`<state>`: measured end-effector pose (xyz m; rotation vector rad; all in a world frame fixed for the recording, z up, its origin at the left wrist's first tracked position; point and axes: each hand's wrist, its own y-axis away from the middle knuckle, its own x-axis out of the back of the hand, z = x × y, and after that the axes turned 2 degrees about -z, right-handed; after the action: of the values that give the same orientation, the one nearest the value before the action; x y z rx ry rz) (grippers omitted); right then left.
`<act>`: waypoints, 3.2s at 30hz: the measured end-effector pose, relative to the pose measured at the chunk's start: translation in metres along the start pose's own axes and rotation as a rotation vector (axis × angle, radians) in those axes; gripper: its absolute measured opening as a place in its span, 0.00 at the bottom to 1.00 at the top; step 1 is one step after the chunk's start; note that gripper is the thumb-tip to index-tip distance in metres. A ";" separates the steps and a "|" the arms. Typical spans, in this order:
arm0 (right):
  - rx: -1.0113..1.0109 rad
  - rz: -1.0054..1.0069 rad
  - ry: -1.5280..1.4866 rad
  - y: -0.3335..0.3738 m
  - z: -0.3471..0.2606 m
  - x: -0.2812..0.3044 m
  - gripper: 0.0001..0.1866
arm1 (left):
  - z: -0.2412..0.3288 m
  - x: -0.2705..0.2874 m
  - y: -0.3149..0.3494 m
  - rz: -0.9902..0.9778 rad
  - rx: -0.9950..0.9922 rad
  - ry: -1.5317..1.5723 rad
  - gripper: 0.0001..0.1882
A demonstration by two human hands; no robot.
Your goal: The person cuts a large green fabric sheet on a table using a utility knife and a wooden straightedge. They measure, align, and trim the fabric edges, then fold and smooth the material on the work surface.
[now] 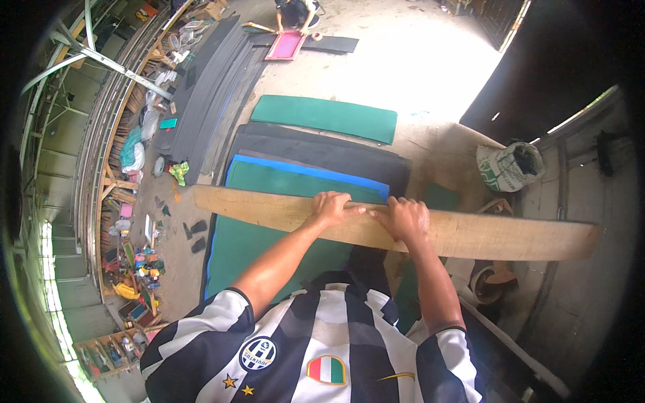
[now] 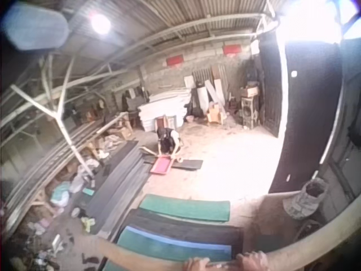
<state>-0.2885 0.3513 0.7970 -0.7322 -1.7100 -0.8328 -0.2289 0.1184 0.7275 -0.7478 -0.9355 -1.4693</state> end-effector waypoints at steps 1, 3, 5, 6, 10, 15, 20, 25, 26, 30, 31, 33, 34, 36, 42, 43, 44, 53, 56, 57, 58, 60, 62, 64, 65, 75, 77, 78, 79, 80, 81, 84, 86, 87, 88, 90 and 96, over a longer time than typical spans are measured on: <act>-0.024 -0.039 -0.027 -0.006 0.002 -0.011 0.33 | -0.003 0.001 -0.003 -0.021 -0.007 -0.018 0.38; -0.032 -0.045 -0.078 -0.018 0.005 -0.035 0.36 | -0.014 0.001 -0.009 -0.108 0.023 -0.044 0.37; -0.047 -0.059 -0.114 -0.029 0.003 -0.055 0.36 | -0.032 -0.008 -0.011 -0.097 0.003 -0.038 0.37; -0.057 -0.087 -0.131 -0.035 0.001 -0.061 0.37 | -0.039 -0.009 -0.012 -0.100 0.003 -0.043 0.36; -0.099 -0.180 -0.195 -0.056 -0.006 -0.068 0.39 | -0.065 -0.006 -0.015 -0.096 0.018 -0.097 0.35; -0.159 -0.225 -0.241 -0.075 -0.006 -0.067 0.40 | -0.097 0.007 -0.010 0.012 0.054 -0.173 0.38; -0.207 -0.226 -0.254 -0.090 -0.004 -0.084 0.41 | -0.129 0.007 -0.003 0.026 0.079 -0.272 0.45; -0.220 -0.230 -0.229 -0.110 -0.027 -0.100 0.42 | -0.160 0.006 -0.005 -0.020 0.154 -0.213 0.47; -0.228 -0.248 -0.230 -0.117 -0.034 -0.104 0.42 | -0.168 0.007 -0.004 -0.023 0.168 -0.201 0.48; -0.231 -0.126 -0.181 -0.144 -0.065 -0.126 0.38 | -0.216 0.009 -0.003 0.051 0.177 -0.218 0.49; -0.234 -0.108 -0.173 -0.152 -0.076 -0.130 0.38 | -0.229 0.011 -0.003 0.050 0.193 -0.216 0.49; -0.242 -0.069 -0.158 -0.169 -0.098 -0.133 0.37 | -0.256 0.016 0.000 0.056 0.212 -0.198 0.49; -0.237 -0.035 -0.149 -0.178 -0.110 -0.138 0.36 | -0.272 0.019 0.000 0.064 0.215 -0.184 0.49; -0.255 0.000 -0.116 -0.198 -0.126 -0.154 0.36 | -0.311 0.018 0.001 0.067 0.207 -0.154 0.47; -0.347 -0.122 -0.077 -0.270 -0.211 -0.211 0.37 | -0.444 -0.008 0.006 0.087 0.215 -0.085 0.47; -0.345 -0.121 -0.064 -0.284 -0.219 -0.228 0.37 | -0.465 -0.018 0.005 0.084 0.219 -0.079 0.47; -0.342 -0.119 -0.053 -0.300 -0.227 -0.243 0.36 | -0.486 -0.026 0.000 0.099 0.248 -0.082 0.47; -0.333 -0.079 -0.018 -0.417 -0.218 -0.468 0.37 | -0.676 -0.231 -0.008 0.289 0.232 0.049 0.42; -0.333 -0.084 -0.040 -0.448 -0.202 -0.538 0.38 | -0.740 -0.302 -0.011 0.155 0.158 0.007 0.38; -0.329 -0.076 -0.052 -0.461 -0.197 -0.558 0.38 | -0.762 -0.323 -0.017 0.092 0.129 -0.009 0.38; -0.352 -0.139 -0.049 -0.470 -0.197 -0.567 0.40 | -0.775 -0.336 -0.024 0.024 0.125 -0.062 0.38; -0.335 -0.100 -0.042 -0.487 -0.190 -0.597 0.41 | -0.795 -0.359 -0.040 0.002 0.096 -0.156 0.38; -0.332 -0.092 -0.023 -0.503 -0.184 -0.620 0.41 | -0.806 -0.379 -0.057 -0.042 0.074 -0.239 0.39; -0.326 -0.096 -0.040 -0.512 -0.183 -0.632 0.41 | -0.815 -0.394 -0.060 -0.090 0.025 -0.270 0.40; -0.321 -0.097 -0.048 -0.515 -0.182 -0.637 0.41 | -0.819 -0.400 -0.061 -0.112 0.001 -0.285 0.40; -0.269 -0.061 -0.061 -0.509 -0.177 -0.657 0.41 | -0.792 -0.344 -0.107 -0.312 0.080 -0.433 0.34; -0.260 -0.045 -0.069 -0.510 -0.176 -0.660 0.41 | -0.796 -0.342 -0.103 -0.281 0.031 -0.383 0.23; -0.265 -0.063 -0.068 -0.512 -0.177 -0.660 0.41 | -0.798 -0.341 -0.100 -0.263 0.002 -0.354 0.21; -0.269 -0.081 -0.066 -0.514 -0.177 -0.660 0.41 | -0.799 -0.339 -0.096 -0.245 -0.025 -0.325 0.20; -0.272 -0.100 -0.065 -0.516 -0.179 -0.660 0.41 | -0.801 -0.337 -0.092 -0.302 0.000 -0.335 0.18; -0.264 -0.097 -0.063 -0.517 -0.179 -0.655 0.42 | -0.793 -0.324 -0.088 -0.356 0.022 -0.345 0.15; -0.235 -0.088 -0.055 -0.521 -0.184 -0.651 0.41 | -0.776 -0.294 -0.065 -0.372 -0.018 -0.346 0.11; -0.218 -0.061 -0.047 -0.525 -0.185 -0.655 0.39 | -0.767 -0.285 -0.046 -0.349 -0.099 -0.361 0.11; -0.207 -0.077 -0.055 -0.526 -0.190 -0.655 0.39 | -0.762 -0.279 -0.032 -0.339 -0.141 -0.386 0.11; -0.199 -0.092 -0.061 -0.526 -0.195 -0.657 0.39 | -0.760 -0.275 -0.020 -0.329 -0.186 -0.410 0.12; -0.176 -0.146 -0.065 -0.524 -0.203 -0.663 0.40 | -0.752 -0.266 0.006 -0.220 -0.281 -0.460 0.13; -0.138 -0.292 -0.069 -0.494 -0.219 -0.701 0.46 | -0.757 -0.257 0.044 -0.048 -0.344 -0.419 0.15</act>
<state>-0.3828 -0.1601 0.0806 -0.6161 -1.8620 -1.1476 -0.1071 -0.4231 0.1508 -1.3311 -1.0255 -1.5662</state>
